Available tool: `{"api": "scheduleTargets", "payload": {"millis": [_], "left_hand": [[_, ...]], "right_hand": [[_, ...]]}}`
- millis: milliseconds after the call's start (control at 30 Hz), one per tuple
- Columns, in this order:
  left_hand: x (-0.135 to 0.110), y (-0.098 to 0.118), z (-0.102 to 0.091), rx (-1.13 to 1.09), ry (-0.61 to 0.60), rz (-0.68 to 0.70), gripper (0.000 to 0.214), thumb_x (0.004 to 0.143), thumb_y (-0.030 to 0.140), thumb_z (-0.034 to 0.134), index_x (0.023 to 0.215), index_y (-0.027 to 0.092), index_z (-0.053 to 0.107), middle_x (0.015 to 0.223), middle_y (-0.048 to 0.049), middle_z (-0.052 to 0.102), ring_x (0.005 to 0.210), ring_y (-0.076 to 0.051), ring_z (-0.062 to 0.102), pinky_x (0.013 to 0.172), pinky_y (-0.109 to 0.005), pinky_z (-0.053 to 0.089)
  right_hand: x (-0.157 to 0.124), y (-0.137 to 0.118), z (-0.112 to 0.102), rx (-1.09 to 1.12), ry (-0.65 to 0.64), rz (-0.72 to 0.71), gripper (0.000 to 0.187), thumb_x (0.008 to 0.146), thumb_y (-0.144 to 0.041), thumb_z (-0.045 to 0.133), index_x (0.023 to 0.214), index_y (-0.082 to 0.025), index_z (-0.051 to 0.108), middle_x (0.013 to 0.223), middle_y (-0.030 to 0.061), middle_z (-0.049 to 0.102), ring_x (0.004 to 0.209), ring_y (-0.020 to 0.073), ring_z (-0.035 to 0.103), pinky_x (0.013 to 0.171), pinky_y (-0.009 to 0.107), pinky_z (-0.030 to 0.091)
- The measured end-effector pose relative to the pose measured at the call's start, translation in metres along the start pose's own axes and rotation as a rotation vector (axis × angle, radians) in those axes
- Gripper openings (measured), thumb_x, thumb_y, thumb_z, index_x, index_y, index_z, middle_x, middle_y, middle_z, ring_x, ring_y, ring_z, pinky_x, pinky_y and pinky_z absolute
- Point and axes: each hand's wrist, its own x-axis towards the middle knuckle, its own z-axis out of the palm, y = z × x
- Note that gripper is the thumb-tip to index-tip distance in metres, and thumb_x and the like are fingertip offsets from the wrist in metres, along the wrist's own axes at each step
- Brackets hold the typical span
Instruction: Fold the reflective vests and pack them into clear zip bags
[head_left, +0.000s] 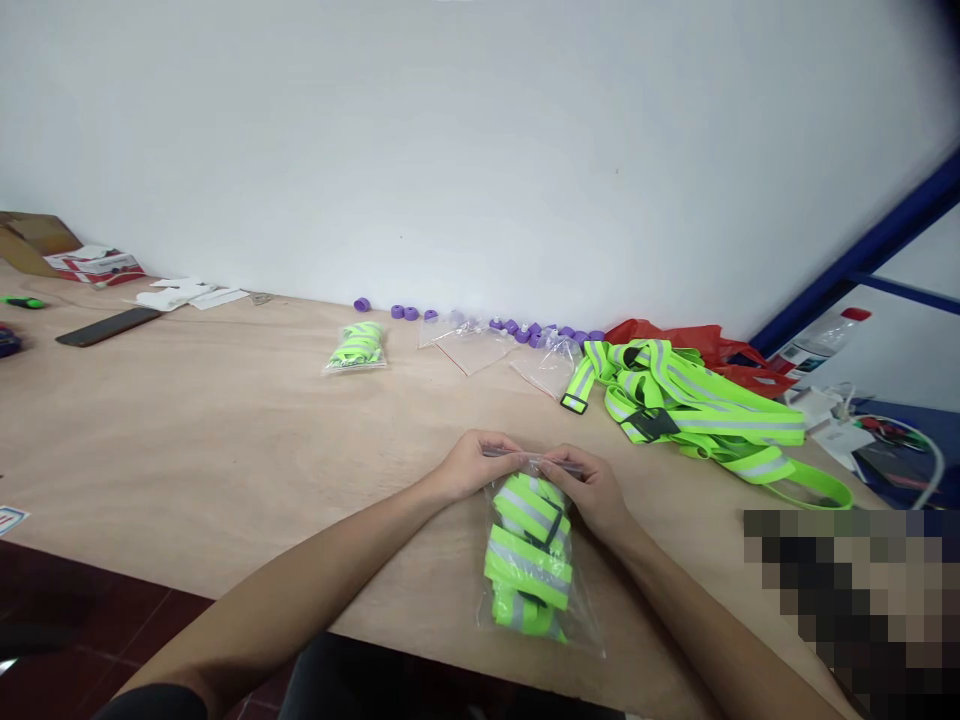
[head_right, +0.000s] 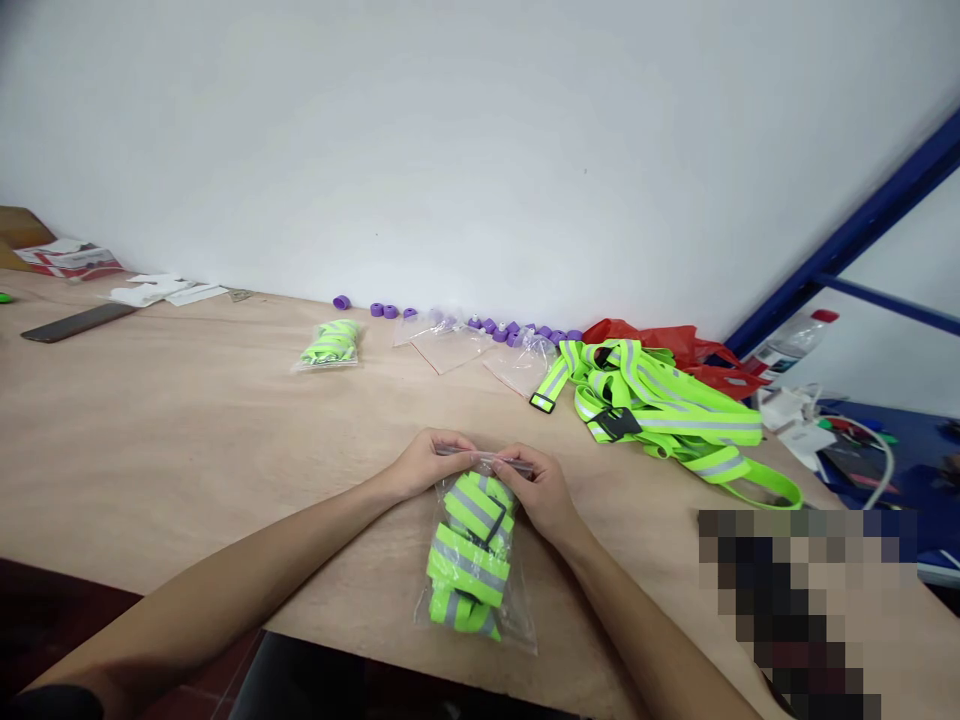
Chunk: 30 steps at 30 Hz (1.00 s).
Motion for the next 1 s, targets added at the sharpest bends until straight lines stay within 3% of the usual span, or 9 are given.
{"api": "scheduleTargets", "payload": {"millis": [367,700,1000], "left_hand": [[0.001,-0.006,0.001,0.061,-0.006,-0.01,0.042,0.071,0.051,0.08,0.078,0.01,0.074,0.068,-0.0054,0.069,0.057,-0.012,0.055,0.054,-0.023,0.038],[0.004,-0.013,0.0,0.052,-0.02,-0.006,0.04,0.073,0.049,0.078,0.078,0.011,0.073,0.067,-0.0044,0.068,0.058,-0.012,0.055,0.056,-0.023,0.039],[0.005,-0.009,0.001,0.022,0.006,0.025,0.039,0.068,0.047,0.082,0.077,0.012,0.068,0.071,-0.0033,0.067,0.063,-0.012,0.057,0.06,-0.023,0.041]], "right_hand": [[0.0,-0.002,0.002,0.056,-0.105,0.068,0.039,0.075,-0.056,0.075,0.077,-0.017,0.072,0.072,0.0024,0.07,0.066,0.0165,0.061,0.061,0.027,0.047],[0.0,0.001,0.003,0.01,-0.065,0.071,0.045,0.072,-0.062,0.074,0.073,-0.018,0.067,0.068,0.0016,0.066,0.064,0.0166,0.059,0.06,0.027,0.046],[0.001,0.004,0.002,0.012,-0.086,0.047,0.043,0.078,-0.061,0.068,0.077,-0.018,0.069,0.072,0.0017,0.066,0.067,0.0169,0.059,0.062,0.027,0.046]]}}
